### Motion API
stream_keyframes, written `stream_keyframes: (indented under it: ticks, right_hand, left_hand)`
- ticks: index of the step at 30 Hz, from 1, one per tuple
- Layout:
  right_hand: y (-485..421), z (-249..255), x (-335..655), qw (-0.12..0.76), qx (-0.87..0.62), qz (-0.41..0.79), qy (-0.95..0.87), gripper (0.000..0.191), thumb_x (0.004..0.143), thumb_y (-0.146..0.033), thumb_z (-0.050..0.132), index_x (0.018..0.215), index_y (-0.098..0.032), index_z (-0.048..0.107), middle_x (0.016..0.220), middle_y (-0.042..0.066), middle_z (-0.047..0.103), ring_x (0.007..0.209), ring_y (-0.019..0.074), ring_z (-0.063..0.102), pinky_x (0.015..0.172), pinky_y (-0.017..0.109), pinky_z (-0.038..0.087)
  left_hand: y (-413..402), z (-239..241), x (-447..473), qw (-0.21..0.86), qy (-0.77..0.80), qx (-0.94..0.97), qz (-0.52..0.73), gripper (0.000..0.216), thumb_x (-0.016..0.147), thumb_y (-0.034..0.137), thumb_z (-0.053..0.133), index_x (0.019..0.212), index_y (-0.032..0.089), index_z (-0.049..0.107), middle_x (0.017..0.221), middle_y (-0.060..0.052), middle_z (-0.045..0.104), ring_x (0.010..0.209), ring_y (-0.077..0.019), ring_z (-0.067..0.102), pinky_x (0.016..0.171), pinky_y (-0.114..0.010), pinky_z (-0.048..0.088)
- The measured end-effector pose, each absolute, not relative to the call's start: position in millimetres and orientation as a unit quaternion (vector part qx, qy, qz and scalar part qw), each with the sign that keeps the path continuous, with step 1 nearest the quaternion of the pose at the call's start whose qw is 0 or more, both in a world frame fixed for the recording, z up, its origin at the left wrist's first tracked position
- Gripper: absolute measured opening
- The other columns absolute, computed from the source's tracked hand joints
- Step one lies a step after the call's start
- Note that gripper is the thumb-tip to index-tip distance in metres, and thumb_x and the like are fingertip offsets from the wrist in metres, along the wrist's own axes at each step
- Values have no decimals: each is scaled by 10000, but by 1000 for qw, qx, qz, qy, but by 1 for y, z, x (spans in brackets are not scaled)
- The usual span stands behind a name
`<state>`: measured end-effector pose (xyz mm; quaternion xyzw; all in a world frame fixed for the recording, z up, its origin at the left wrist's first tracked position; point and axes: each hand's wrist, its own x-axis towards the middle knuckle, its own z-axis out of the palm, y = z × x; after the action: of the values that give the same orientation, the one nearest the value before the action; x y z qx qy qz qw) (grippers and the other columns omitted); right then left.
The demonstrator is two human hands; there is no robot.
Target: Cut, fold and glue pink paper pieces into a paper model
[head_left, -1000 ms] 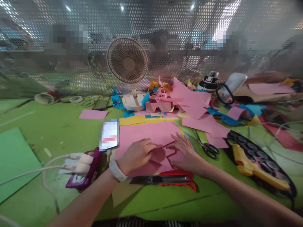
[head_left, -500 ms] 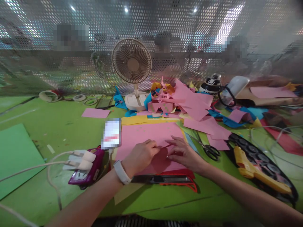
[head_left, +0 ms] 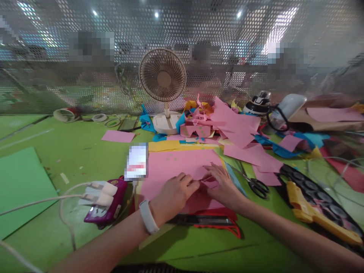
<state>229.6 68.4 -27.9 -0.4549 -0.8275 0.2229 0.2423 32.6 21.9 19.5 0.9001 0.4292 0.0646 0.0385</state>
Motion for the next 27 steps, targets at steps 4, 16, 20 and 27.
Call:
stream_keyframes:
  ticks: [4,16,20,27]
  right_hand:
    - [68,-28,231,222,-459,235,-828,242,698,-373,649,886,-232,592,1292,65,492,1296,267,291,1041,482,205]
    - [63,-29,225,234,-460,166,-840,79,768,-286,572,825,-234,589,1270,48,518,1261,241,342,1050,476,196]
    - [62,-24,225,233,-460,173,-839,63,773,-273,578,817,-233,597,1256,49,526,1233,241,375,1046,470,210]
    - [73,-18,239,266,-432,253,-824,118,817,-215,562,929,-222,600,1084,50,619,1047,219,520,904,401,373]
  left_hand:
    - [16,17,30,42,434,897,69,275,871,127,439,1128,192,513,1043,-68,548,968,-208,492,829,-368,465]
    - [6,14,37,44,427,896,114,199,872,202,459,1035,155,563,1058,-86,560,978,-235,506,853,-406,449]
    - [10,11,39,84,443,886,113,180,883,267,475,972,175,601,946,-63,585,885,-215,528,752,-371,477]
    - [18,6,38,84,434,884,152,230,891,189,462,1079,214,592,942,-50,602,867,-192,531,771,-368,457]
